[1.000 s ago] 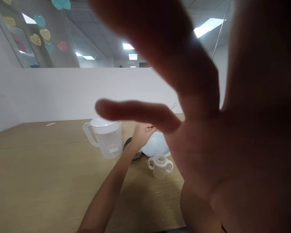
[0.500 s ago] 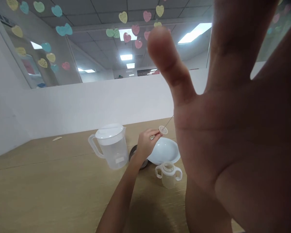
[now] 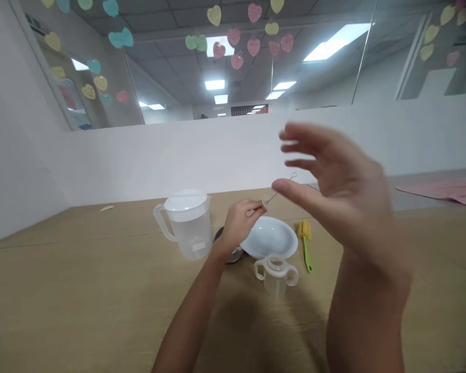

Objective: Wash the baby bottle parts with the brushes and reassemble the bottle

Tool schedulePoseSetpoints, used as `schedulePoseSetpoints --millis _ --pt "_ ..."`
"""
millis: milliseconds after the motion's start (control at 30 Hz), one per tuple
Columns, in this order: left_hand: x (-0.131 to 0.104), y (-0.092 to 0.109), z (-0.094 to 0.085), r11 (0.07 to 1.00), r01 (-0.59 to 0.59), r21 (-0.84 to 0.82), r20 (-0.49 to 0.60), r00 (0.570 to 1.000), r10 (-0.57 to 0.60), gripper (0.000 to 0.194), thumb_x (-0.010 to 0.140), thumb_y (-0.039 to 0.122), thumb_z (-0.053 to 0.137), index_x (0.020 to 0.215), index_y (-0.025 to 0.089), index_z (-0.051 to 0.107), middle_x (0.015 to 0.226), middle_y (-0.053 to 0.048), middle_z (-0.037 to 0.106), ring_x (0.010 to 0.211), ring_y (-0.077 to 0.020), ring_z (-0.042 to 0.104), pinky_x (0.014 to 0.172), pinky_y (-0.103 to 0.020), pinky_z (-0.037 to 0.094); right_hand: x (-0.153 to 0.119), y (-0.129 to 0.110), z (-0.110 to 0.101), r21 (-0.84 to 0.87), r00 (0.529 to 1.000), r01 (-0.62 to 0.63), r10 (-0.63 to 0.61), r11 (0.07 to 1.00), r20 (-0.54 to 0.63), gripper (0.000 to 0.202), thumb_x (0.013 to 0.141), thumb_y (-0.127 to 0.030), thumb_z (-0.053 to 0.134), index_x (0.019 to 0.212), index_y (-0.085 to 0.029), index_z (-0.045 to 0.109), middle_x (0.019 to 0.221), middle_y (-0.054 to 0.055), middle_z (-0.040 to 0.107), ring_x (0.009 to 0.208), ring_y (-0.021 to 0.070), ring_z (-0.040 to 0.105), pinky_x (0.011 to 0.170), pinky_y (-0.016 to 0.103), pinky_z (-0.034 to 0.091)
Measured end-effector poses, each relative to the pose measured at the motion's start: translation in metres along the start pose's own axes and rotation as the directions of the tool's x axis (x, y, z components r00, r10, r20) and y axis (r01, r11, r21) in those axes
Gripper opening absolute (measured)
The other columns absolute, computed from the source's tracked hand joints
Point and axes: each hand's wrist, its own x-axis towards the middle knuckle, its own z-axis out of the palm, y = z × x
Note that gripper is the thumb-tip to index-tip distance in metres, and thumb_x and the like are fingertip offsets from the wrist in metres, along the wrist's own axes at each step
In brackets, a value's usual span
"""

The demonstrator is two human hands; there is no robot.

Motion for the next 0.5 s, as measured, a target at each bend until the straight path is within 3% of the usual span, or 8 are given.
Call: schedulePoseSetpoints --millis 133,233,300,433,500 --pt "0.001 -0.004 -0.003 0.992 -0.078 0.102 0.004 0.997 0.078 0.016 0.081 0.025 0.061 0.089 0.020 0.073 0.087 -0.004 0.072 0.080 -0.0172 0.064 0.075 -0.027 0.048 0.001 0.075 0.004 -0.156 0.955 -0.289 0.295 0.945 0.020 0.037 0.078 -0.049 0.061 0.100 -0.020 0.066 0.093 0.009 0.066 0.081 0.0206 0.063 0.070 0.038 0.053" --pt "0.001 -0.008 -0.002 0.988 -0.069 0.136 -0.002 0.998 0.070 0.017 0.082 0.026 0.060 0.091 0.021 0.073 0.086 -0.004 0.072 0.076 -0.0160 0.063 0.070 -0.025 0.047 -0.005 0.110 0.010 -0.062 0.926 -0.378 0.376 0.924 -0.039 0.039 0.075 -0.047 0.063 0.101 -0.018 0.064 0.086 0.006 0.065 0.072 0.0166 0.062 0.061 0.032 0.054" --pt "0.001 -0.008 -0.001 0.989 -0.058 0.137 0.000 0.998 0.059 0.017 0.082 0.026 0.060 0.091 0.021 0.073 0.085 -0.004 0.072 0.076 -0.0158 0.063 0.069 -0.025 0.046 -0.008 0.114 0.015 0.038 0.914 -0.404 0.405 0.914 -0.017 0.038 0.074 -0.048 0.063 0.095 -0.017 0.065 0.082 0.005 0.063 0.066 0.0148 0.061 0.052 0.028 0.052" --pt "0.001 -0.005 -0.002 0.992 -0.040 0.117 0.023 0.999 0.038 0.016 0.081 0.024 0.061 0.090 0.019 0.073 0.086 -0.005 0.072 0.078 -0.0167 0.063 0.071 -0.025 0.047 -0.008 0.106 0.024 0.138 0.872 -0.474 0.440 0.870 0.215 0.044 0.079 -0.056 0.054 0.077 -0.013 0.064 0.063 0.002 0.059 0.049 0.0105 0.055 0.044 0.024 0.048" --pt "0.001 -0.001 -0.003 0.997 -0.024 0.070 0.036 0.999 0.022 0.016 0.080 0.025 0.062 0.088 0.018 0.074 0.085 -0.005 0.072 0.077 -0.0170 0.064 0.072 -0.026 0.048 -0.007 0.105 0.028 0.149 0.885 -0.453 0.423 0.879 0.196 0.046 0.079 -0.058 0.052 0.073 -0.014 0.063 0.058 0.000 0.056 0.045 0.0091 0.053 0.043 0.023 0.047"
